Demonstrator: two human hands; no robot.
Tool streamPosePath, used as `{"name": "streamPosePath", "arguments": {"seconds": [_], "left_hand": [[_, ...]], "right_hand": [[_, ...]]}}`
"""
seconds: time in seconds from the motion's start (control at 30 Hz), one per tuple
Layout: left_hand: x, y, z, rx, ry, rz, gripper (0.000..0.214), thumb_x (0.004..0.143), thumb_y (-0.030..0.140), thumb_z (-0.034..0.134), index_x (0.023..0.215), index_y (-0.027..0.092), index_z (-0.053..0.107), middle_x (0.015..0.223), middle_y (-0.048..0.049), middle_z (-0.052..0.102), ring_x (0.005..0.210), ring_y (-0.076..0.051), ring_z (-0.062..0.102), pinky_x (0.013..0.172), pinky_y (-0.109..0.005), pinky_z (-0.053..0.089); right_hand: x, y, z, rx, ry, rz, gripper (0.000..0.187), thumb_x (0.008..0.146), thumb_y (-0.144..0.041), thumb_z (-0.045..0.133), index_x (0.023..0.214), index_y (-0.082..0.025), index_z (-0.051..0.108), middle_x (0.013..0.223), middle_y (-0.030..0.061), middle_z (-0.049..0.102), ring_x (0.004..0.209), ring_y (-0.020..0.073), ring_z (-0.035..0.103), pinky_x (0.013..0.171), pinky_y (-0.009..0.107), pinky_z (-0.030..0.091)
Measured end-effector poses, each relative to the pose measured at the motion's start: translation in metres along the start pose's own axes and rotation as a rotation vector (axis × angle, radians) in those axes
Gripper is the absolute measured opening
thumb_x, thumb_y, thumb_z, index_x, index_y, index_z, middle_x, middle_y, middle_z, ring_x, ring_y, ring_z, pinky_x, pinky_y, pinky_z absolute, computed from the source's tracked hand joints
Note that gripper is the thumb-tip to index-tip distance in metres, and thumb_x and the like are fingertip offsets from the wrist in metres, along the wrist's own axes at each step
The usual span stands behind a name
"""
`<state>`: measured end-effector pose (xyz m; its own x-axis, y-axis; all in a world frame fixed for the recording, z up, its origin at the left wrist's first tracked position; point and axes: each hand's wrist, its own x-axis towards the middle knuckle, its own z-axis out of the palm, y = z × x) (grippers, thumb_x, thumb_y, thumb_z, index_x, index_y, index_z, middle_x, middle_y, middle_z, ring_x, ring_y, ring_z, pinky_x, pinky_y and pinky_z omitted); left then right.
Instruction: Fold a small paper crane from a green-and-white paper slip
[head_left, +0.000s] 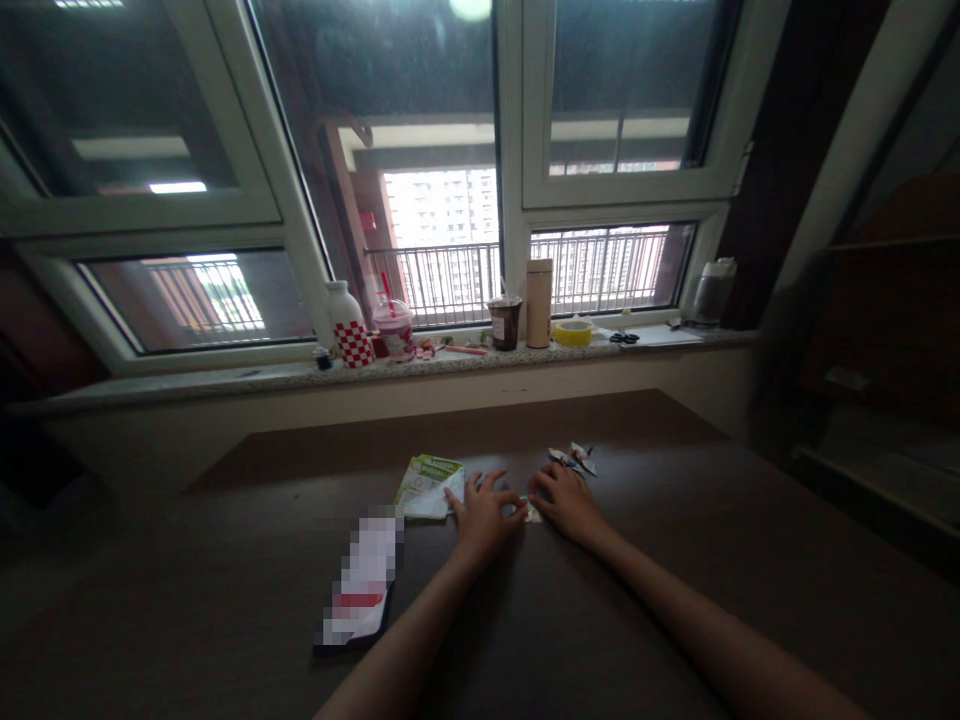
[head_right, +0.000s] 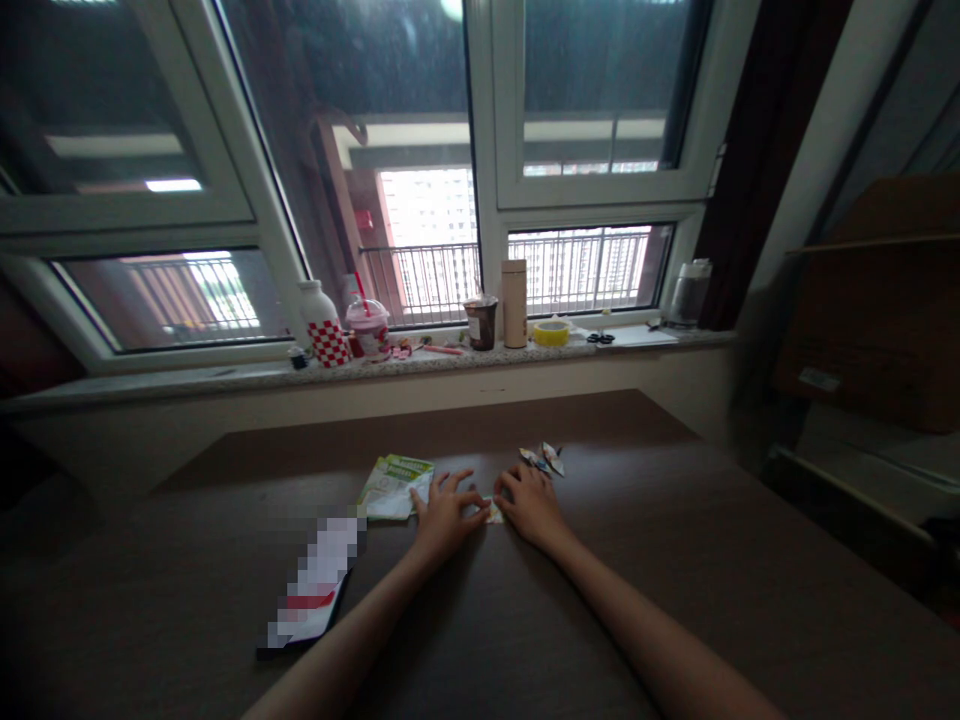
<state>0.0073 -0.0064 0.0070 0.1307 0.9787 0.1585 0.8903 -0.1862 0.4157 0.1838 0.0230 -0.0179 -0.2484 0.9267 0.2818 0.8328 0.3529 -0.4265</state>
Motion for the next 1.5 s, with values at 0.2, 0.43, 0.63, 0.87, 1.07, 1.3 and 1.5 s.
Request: {"name": "streamPosePath", "arguments": {"seconds": [0.2,0.43,0.63,0.87,1.07,1.3,1.5], "left_hand": [[-0.002,0.000,0.002,0.007,0.047,0.001,0.015,0.084,0.044,0.066,0.095,0.039,0.074,0.147,0.0027,0.049,0.142,-0.033,0.029,0.108,-0.079,0.004],[-0.002,0.001,-0.001,0.022,0.040,0.020,0.013,0.082,0.044,0.069,0.092,0.042,0.076,0.146,0.0035,0.049,0.141,-0.032,0.030,0.110,-0.077,0.005],[-0.003,-0.001,-0.002,0.052,0.038,0.050,0.014,0.082,0.043,0.071,0.094,0.047,0.076,0.147,0.0051,0.050,0.141,-0.033,0.029,0.110,-0.077,0.002],[-0.003,-0.001,-0.004,0.059,0.064,0.089,0.012,0.082,0.044,0.070,0.091,0.047,0.077,0.145,0.0047,0.052,0.140,-0.036,0.031,0.109,-0.078,-0.003],[-0.003,0.000,-0.005,0.039,0.041,0.064,0.012,0.081,0.043,0.071,0.091,0.045,0.077,0.145,0.0044,0.051,0.141,-0.035,0.029,0.111,-0.076,-0.002],[-0.002,-0.002,-0.004,0.037,0.031,0.057,0.013,0.082,0.046,0.070,0.092,0.046,0.077,0.145,0.0057,0.052,0.141,-0.035,0.029,0.110,-0.077,-0.002],[-0.002,-0.003,-0.003,0.028,0.033,0.066,0.012,0.082,0.047,0.069,0.092,0.045,0.077,0.145,0.0060,0.052,0.140,-0.035,0.030,0.110,-0.078,0.000]], "right_hand": [[-0.001,-0.002,-0.001,0.000,-0.007,0.013,0.017,0.090,-0.037,0.060,0.102,-0.027,0.066,0.115,0.0049,0.058,0.112,0.0238,0.052,0.102,0.042,0.035],[0.001,0.000,0.000,0.027,0.001,0.023,0.015,0.088,-0.036,0.061,0.099,-0.027,0.067,0.113,0.0039,0.059,0.110,0.0232,0.052,0.101,0.041,0.036],[0.001,0.001,0.002,0.063,0.026,0.028,0.014,0.088,-0.036,0.062,0.096,-0.027,0.069,0.114,0.0038,0.061,0.110,0.0231,0.053,0.101,0.041,0.036],[0.001,0.013,0.000,0.337,0.084,-0.007,0.017,0.088,-0.029,0.056,0.093,-0.022,0.071,0.102,0.0054,0.069,0.103,0.0219,0.060,0.098,0.038,0.042],[-0.003,0.024,-0.007,0.398,0.042,-0.104,0.017,0.085,-0.025,0.060,0.086,-0.022,0.076,0.099,0.0063,0.073,0.100,0.0219,0.063,0.099,0.038,0.044],[-0.007,0.024,-0.006,0.330,0.022,-0.133,0.017,0.082,-0.025,0.065,0.088,-0.027,0.080,0.105,0.0065,0.069,0.106,0.0218,0.060,0.101,0.037,0.043],[-0.009,0.025,-0.006,0.307,0.002,-0.161,0.017,0.081,-0.025,0.067,0.091,-0.029,0.080,0.108,0.0060,0.067,0.109,0.0224,0.058,0.102,0.038,0.041]]}}
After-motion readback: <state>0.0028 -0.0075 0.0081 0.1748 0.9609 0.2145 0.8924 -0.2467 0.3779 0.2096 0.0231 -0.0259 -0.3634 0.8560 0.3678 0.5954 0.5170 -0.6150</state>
